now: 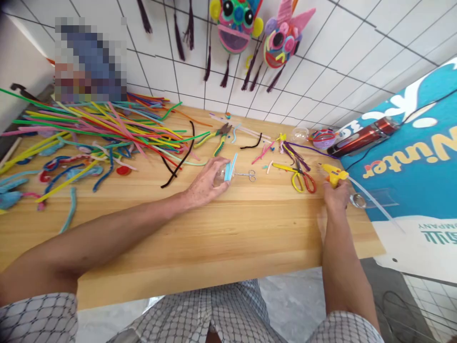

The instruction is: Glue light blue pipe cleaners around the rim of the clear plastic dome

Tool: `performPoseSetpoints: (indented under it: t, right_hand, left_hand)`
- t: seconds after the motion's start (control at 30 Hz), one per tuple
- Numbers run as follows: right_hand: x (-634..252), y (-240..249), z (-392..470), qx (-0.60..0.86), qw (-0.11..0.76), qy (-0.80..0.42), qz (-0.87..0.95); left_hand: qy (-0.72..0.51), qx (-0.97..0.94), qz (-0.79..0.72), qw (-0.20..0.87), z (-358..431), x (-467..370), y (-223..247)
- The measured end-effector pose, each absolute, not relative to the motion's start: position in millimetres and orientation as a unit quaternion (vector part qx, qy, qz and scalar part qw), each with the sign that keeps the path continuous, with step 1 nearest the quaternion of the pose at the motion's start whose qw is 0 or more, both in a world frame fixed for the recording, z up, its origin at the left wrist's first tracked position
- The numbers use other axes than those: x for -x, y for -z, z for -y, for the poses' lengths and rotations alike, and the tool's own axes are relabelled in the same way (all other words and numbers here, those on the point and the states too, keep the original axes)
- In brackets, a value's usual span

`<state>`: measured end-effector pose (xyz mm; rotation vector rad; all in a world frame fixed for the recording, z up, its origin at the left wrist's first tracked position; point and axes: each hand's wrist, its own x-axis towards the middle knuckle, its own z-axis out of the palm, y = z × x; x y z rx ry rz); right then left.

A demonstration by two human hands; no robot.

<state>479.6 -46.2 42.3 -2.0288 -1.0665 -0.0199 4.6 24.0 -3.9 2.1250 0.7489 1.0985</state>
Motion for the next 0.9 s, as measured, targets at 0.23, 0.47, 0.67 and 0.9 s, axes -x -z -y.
performPoseSetpoints:
  t: [0.23, 0.47, 0.67, 0.9]
  right_hand:
    - [-470, -51, 13, 0.821, 0.438, 0.063, 0.361]
    - [-335, -68, 7, 0.748, 0.447, -0.068, 0.486]
    - [-261, -58, 31, 0.732, 0.406, -0.102, 0.538]
    - [-260, -51, 36, 0.73, 0.375, -0.072, 0.567]
  left_hand:
    - [-0.429, -0.792, -0.291, 0.321, -23, -6, 4]
    - [-0.427, -0.795, -0.287, 0.32, -24, -3, 1]
    - [-0.424, -0.794, -0.285, 0.33, -22, -3, 2]
    - [-0.42, -0.794, -0.283, 0.336, -20, -5, 2]
